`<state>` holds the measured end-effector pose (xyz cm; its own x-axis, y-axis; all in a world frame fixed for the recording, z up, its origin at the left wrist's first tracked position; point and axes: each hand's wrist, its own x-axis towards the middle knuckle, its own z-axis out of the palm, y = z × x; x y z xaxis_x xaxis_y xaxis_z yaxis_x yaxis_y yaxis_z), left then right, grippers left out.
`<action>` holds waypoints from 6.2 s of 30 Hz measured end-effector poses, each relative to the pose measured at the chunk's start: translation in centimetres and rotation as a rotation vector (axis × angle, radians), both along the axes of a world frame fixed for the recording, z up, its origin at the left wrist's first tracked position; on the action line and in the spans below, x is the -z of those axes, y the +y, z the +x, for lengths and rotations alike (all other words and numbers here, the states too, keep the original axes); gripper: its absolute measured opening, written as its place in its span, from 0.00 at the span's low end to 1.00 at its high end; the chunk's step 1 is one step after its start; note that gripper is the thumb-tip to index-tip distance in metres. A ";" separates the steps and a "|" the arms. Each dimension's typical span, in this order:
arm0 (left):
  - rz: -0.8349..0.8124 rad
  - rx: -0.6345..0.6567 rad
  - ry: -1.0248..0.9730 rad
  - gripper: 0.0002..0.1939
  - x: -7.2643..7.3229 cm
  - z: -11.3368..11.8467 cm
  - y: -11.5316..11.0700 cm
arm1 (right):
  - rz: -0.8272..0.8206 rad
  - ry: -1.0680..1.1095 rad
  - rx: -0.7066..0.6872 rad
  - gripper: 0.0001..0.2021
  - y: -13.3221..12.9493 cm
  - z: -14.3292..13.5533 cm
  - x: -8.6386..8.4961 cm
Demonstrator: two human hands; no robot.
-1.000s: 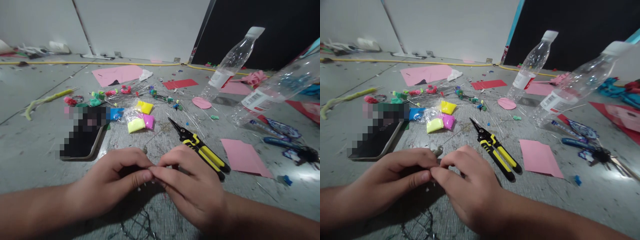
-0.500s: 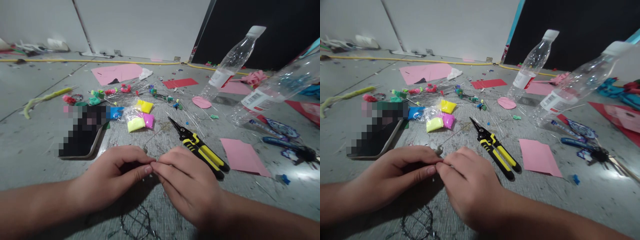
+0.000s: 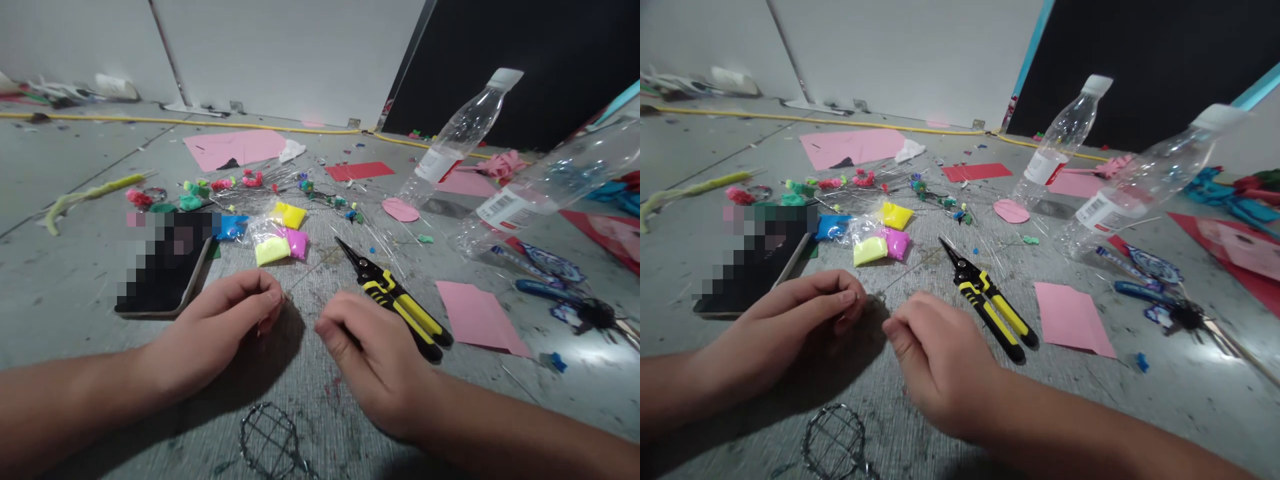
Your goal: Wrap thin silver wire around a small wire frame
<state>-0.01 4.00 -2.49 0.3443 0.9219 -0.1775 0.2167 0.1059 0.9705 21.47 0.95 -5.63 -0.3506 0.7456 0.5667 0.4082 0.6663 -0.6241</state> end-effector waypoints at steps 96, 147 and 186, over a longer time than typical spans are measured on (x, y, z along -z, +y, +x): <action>-0.208 -0.098 -0.284 0.09 0.9 0.5 -0.3 | -0.332 -0.233 -0.081 0.13 0.7 -0.1 -0.3; 0.312 0.206 0.115 0.09 0.5 -0.3 -0.3 | 0.250 -0.230 -0.103 0.12 -0.3 0.5 -0.7; -0.108 0.251 0.003 0.10 0.7 -0.2 0.1 | 0.123 0.098 -0.155 0.06 -0.4 0.4 0.1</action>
